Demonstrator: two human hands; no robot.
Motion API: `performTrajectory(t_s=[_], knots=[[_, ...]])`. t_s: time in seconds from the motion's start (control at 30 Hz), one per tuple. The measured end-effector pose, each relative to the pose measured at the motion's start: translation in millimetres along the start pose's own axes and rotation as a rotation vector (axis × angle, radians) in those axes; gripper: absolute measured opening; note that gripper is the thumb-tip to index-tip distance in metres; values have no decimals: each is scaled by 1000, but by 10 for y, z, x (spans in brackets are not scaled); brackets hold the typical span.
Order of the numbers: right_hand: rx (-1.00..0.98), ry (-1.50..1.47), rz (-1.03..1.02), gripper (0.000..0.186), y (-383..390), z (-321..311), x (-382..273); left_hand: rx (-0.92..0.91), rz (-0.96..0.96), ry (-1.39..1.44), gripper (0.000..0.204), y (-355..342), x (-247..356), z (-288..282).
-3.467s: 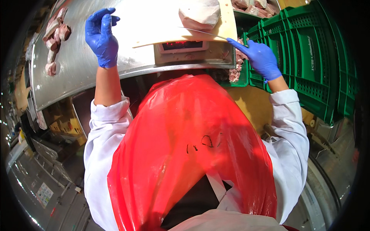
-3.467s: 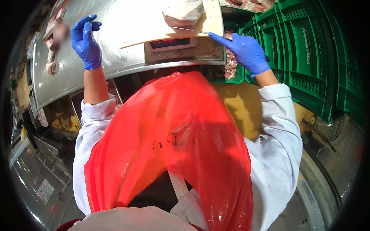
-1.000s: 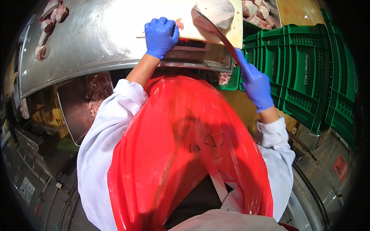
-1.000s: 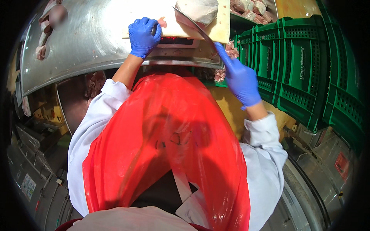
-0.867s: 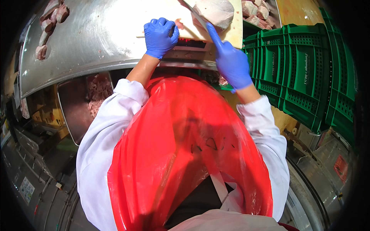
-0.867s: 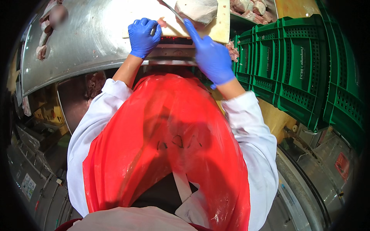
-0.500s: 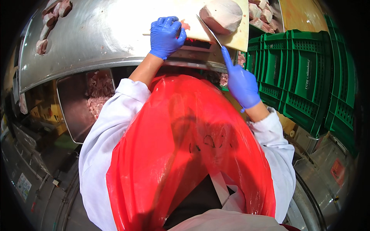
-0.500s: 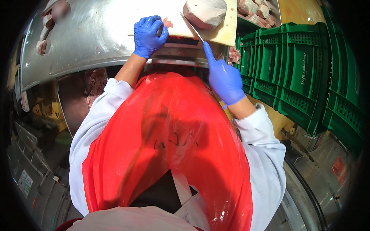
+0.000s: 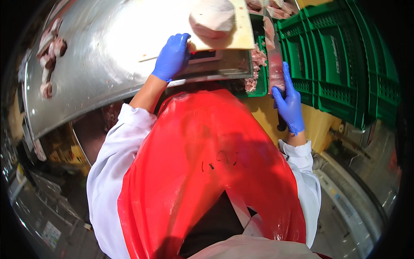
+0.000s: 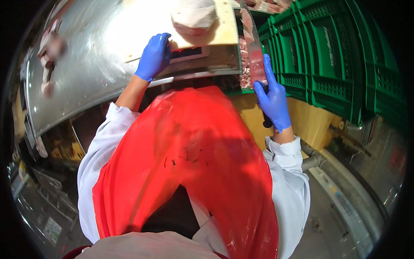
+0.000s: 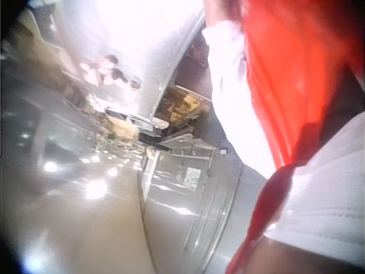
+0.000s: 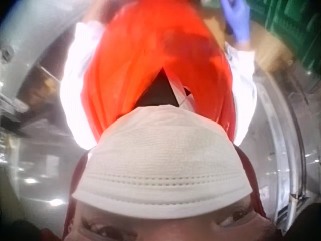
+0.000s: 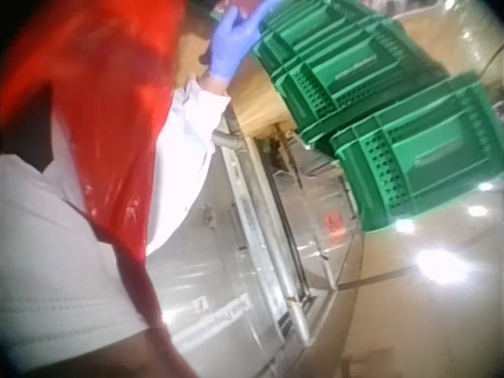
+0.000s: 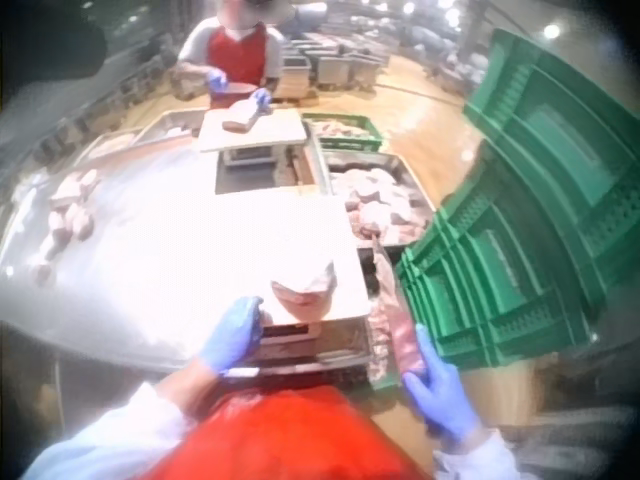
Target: The person cuts large pieces of raw meat into smaller portions using a knife on a cutting board. The person places the cut pieces into a metal tray and continues processing additional meat pieces.
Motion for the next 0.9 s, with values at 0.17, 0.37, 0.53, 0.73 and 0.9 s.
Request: performTrajectory(t_s=[0.17,0.37,0.53,0.73,0.9], knots=[[-10,-479,113,77,62,106,331,67,328,334,27,-621,836,176],[59,-623,132,77,169,194,564,-231,636,401,21,-1180,1552,898],[62,-628,190,74,368,113,746,-242,771,359,14,-1314,1748,1342],[10,-673,314,75,653,-36,816,-344,716,289,12,-1616,1757,1747],[-19,-672,392,76,864,-97,1135,-300,616,171,18,-1861,1469,2114]])
Point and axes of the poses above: each hand's wrist, its own y-axis away from the middle knuckle, its own z-axis out of the palm, x = y × z, the point moved 1 cm from there along -y, towards the middle knuckle, and after that the axes turned 4 degrees about z, right-handed, at the moved point
